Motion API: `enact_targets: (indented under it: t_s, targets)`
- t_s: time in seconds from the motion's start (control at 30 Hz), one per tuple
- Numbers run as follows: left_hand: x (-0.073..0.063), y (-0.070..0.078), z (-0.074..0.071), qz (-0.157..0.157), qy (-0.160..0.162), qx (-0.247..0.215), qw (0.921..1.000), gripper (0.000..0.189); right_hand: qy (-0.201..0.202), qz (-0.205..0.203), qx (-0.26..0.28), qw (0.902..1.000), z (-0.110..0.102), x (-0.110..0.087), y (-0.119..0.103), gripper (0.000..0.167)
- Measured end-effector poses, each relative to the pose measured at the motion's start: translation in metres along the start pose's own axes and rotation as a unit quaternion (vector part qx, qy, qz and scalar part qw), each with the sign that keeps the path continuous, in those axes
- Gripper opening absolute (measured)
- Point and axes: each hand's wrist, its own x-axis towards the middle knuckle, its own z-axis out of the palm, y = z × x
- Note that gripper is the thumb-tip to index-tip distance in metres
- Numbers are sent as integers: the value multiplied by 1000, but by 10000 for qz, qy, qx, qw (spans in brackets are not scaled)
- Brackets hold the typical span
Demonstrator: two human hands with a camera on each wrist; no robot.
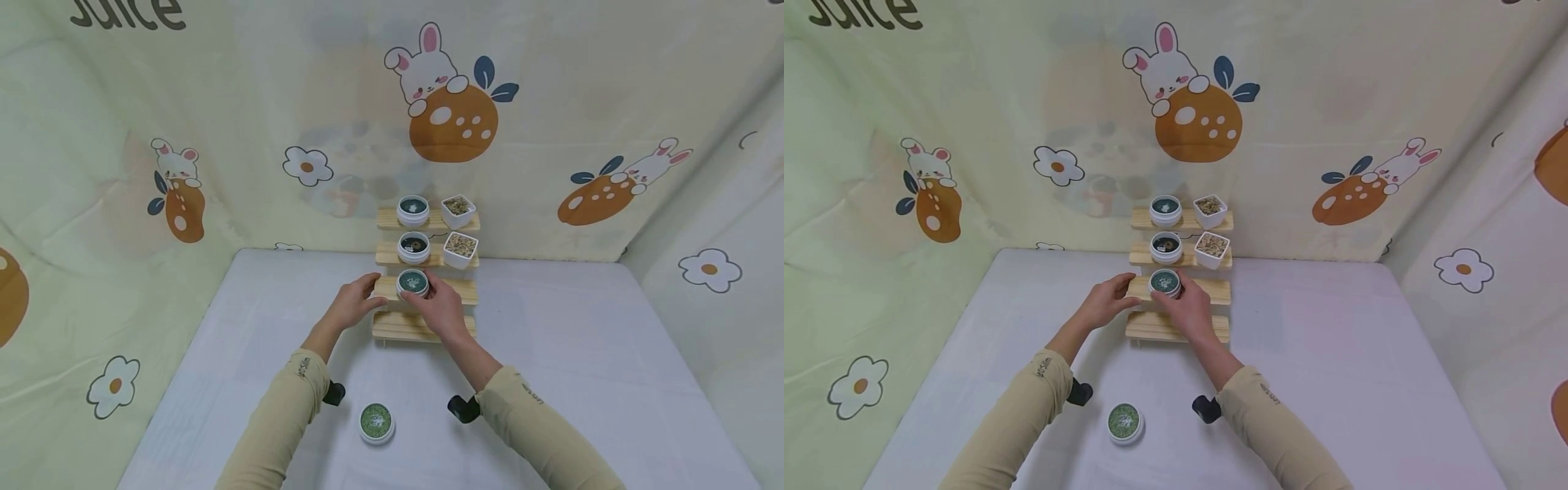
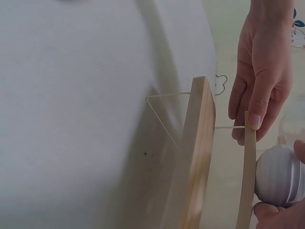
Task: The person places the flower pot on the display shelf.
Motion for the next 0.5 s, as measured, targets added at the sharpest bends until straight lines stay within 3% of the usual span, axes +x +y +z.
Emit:
enact_targets:
  t_s: [0.5]
  targets:
    - [-1, 3, 0, 52, 55, 60, 10000, 64, -55, -89, 318, 9994, -8, -13, 6, 72]
